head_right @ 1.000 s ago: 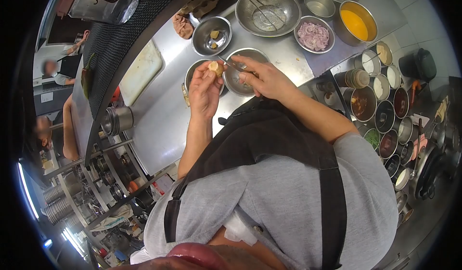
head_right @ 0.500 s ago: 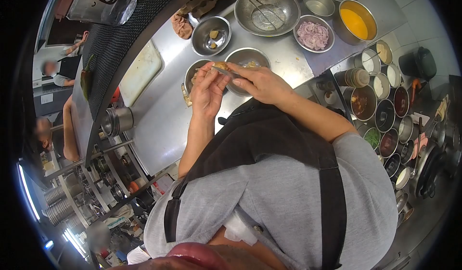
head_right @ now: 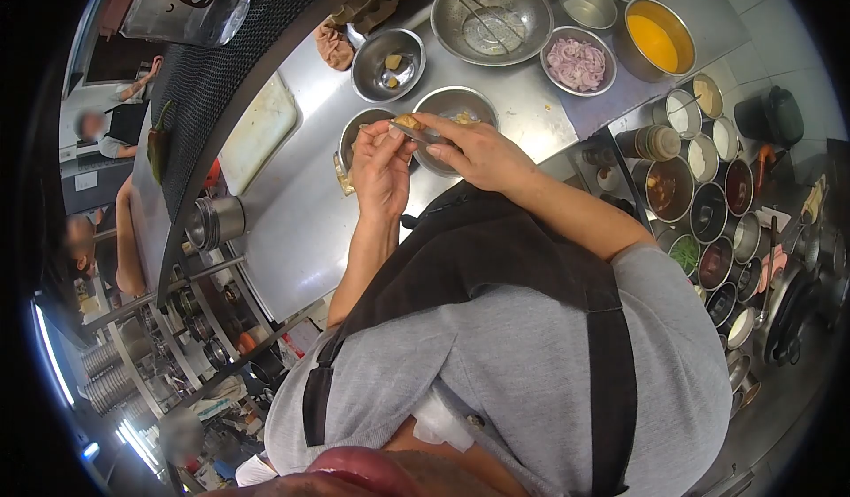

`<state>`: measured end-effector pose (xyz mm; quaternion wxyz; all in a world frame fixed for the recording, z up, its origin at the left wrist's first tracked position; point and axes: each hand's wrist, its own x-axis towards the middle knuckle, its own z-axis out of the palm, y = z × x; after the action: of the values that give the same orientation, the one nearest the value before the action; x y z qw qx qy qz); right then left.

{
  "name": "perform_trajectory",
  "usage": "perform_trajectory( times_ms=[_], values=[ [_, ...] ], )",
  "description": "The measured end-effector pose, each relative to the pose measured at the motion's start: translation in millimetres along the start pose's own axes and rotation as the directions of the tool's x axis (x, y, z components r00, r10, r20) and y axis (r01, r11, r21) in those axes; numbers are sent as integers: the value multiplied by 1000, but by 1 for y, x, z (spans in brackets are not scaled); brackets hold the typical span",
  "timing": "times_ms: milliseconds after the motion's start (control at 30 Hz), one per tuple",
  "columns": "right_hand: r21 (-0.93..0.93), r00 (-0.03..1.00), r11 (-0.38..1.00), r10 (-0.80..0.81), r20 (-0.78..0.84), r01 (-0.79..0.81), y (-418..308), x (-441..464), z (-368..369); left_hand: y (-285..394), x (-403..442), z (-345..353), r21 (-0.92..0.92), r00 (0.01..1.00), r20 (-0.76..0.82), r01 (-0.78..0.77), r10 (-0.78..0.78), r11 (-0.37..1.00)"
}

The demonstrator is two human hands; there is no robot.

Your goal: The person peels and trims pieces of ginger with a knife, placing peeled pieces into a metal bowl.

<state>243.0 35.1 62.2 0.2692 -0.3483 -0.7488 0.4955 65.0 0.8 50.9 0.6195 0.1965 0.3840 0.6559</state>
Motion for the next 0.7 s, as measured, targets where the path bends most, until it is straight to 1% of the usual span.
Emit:
perform_trajectory(
  times_ms=[67,200,267,400,467,500,567,600,667,700],
  values=[
    [4,1000,1000,-4,-28,5,3,1,3,-1,-1,4,29,997,-33,-76,77,997],
    [25,996,998,-56,-73,58,8,7,9,-3,-1,5,72,994,-45,-98,101,993],
    [-67,992,997,-50,-120,42,13,8,13,-6,-3,6,89,991,-50,-120,125,989],
    [-69,996,997,-27,-88,20,13,14,9,-16,-3,1,118,990,-24,-135,139,984],
    [124,995,992,-10,-103,23,19,15,10,-19,-4,2,132,988,-26,-149,154,980],
    [123,995,992,-11,-101,24,16,15,7,-20,-6,5,131,987,-27,-151,156,980],
    [294,985,942,171,7,-165,9,15,1,-20,-10,11,82,984,10,-176,176,981],
    [294,985,941,172,7,-166,9,14,0,-18,-10,11,82,985,9,-175,175,981],
    [510,967,826,248,53,-240,11,13,-1,-12,-9,9,89,989,64,-138,133,986],
    [509,968,827,246,54,-238,9,12,-4,-9,-8,9,89,989,63,-141,135,986]
  ],
)
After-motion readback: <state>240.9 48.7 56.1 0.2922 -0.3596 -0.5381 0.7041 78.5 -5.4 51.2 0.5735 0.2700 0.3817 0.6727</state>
